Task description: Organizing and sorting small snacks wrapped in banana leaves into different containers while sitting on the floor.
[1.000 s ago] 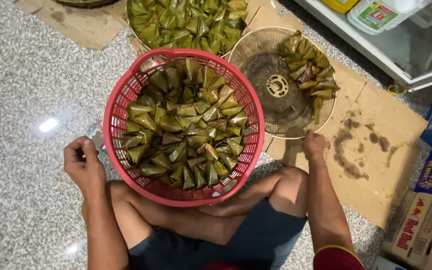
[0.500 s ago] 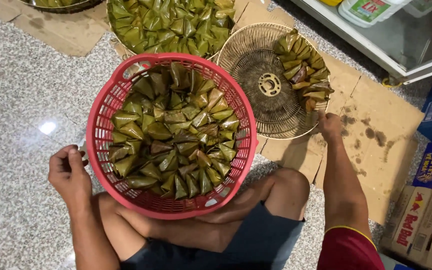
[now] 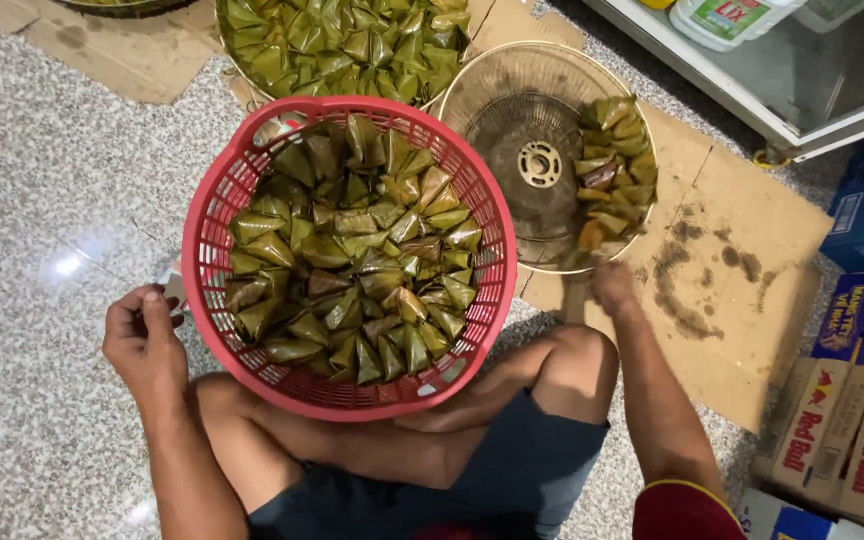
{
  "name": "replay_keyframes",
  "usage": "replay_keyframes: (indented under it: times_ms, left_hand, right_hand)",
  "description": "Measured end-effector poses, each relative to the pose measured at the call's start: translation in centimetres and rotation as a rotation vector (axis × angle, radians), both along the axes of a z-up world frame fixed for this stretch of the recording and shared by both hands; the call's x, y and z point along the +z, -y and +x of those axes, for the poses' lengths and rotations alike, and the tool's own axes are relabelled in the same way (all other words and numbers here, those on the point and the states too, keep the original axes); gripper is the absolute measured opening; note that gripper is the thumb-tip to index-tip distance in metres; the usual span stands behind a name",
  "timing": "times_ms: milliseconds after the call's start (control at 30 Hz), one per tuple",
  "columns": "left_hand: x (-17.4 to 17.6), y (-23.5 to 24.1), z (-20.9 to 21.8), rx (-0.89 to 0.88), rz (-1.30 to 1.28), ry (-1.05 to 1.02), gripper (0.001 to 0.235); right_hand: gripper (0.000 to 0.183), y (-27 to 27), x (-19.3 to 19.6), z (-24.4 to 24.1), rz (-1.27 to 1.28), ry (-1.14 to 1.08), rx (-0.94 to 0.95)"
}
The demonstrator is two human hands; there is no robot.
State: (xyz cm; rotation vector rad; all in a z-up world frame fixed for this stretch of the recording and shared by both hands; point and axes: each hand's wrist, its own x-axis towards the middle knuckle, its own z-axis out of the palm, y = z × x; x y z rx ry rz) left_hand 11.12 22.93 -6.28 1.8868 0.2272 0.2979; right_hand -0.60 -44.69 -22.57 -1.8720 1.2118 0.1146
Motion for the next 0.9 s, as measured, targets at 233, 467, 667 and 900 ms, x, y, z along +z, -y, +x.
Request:
replay_keyframes:
  times_ms: [233, 467, 667, 900]
  left_hand:
    - [-0.2, 0.0, -0.1, -0.031, 0.027, 0.011, 0.018]
    - [-0.2, 0.0, -0.1, -0.025, -0.020, -0.017, 0.017]
    - [-0.5, 0.0, 0.0, -0.035, 0.024, 0.000, 0.018]
    - [-2.6, -0.7, 0.2, 0.055, -0.061, 0.054, 0.016]
  right_hand:
    - [0.043, -5.3, 4.5, -0.1, 0.403, 0.173, -0.120]
    - [0.055, -2.5, 9.8, 2.4, -0.641, -0.206, 0.481]
    - [0.061, 0.1, 5.9, 5.7, -1.076, -0.403, 0.797]
    - [0.035, -0.1, 1.3, 5.7, -1.196, -0.228, 0.750]
